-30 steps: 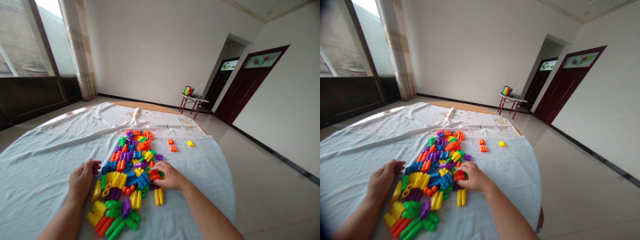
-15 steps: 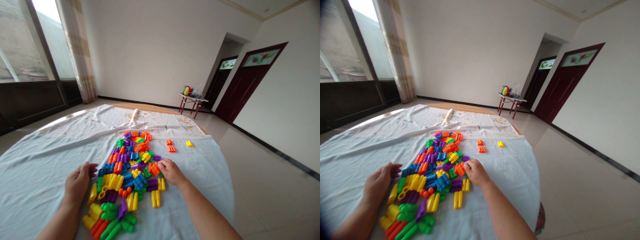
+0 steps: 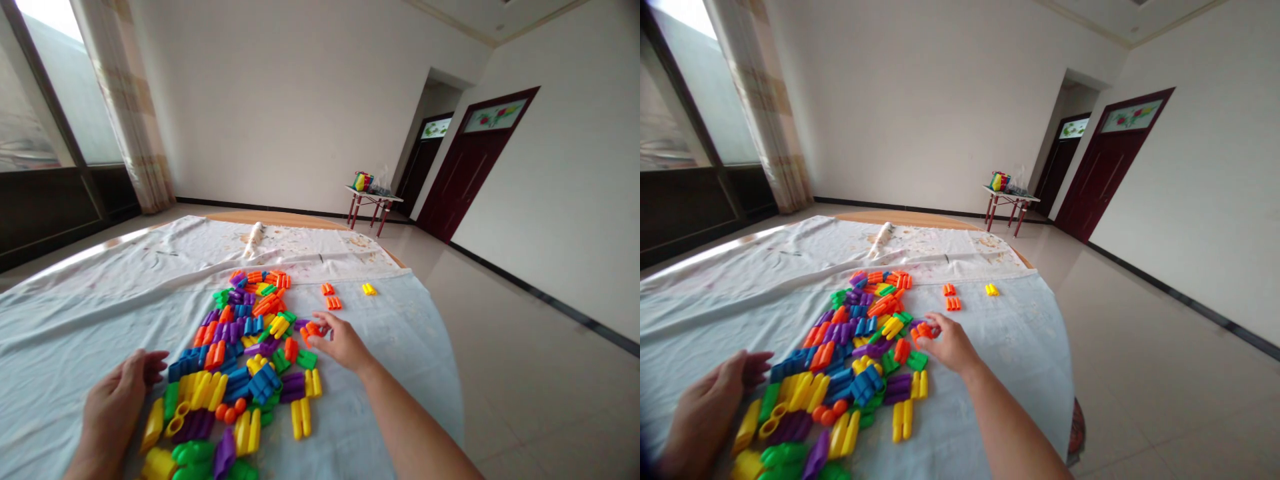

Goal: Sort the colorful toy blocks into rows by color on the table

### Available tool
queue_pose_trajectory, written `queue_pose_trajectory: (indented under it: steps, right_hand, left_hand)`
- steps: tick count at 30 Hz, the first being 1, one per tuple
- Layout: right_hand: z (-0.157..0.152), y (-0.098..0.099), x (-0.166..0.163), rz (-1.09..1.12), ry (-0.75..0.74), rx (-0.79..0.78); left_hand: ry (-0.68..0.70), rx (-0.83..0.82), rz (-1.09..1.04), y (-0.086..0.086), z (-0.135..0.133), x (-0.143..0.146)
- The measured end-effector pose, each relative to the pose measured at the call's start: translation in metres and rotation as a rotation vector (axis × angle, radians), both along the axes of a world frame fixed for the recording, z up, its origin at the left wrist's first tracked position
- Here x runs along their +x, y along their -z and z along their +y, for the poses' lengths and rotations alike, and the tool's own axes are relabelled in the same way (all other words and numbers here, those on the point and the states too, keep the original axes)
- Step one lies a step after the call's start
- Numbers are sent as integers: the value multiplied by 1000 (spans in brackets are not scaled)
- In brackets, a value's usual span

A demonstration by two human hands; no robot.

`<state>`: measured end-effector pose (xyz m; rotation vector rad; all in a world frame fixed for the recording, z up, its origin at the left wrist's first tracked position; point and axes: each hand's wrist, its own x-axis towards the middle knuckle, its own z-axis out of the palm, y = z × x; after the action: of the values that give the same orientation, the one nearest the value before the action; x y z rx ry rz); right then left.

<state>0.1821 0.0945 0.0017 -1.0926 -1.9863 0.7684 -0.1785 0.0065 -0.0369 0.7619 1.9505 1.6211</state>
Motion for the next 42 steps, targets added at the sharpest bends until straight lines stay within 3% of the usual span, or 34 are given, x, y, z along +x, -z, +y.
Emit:
queue_pose_trajectory:
  steps: [3, 6, 10, 15, 23, 29, 35, 42]
  right_hand:
    - [42, 0, 18, 89, 245, 11]
    - [88, 2, 37, -4, 465, -23]
    - [131, 10, 47, -118, 575, -58]
    - [153, 26, 40, -249, 639, -100]
    - [159, 44, 44, -331, 639, -96]
    - [156, 40, 45, -341, 611, -30]
    - [123, 30, 41, -321, 521, 118]
    - [88, 44, 29, -368, 388, 204]
  left_hand:
    - [12, -46, 5, 4, 3, -3]
    - [13, -66, -17, 8, 5, -7]
    - [-17, -59, -40, 10, 6, -8]
    - [-11, -66, -22, 3, 2, -2]
    - [6, -67, -18, -1, 0, 1]
    - [14, -54, 4, 6, 3, -2]
    - [23, -13, -32, 11, 5, -7]
    - [40, 14, -21, 14, 7, -9]
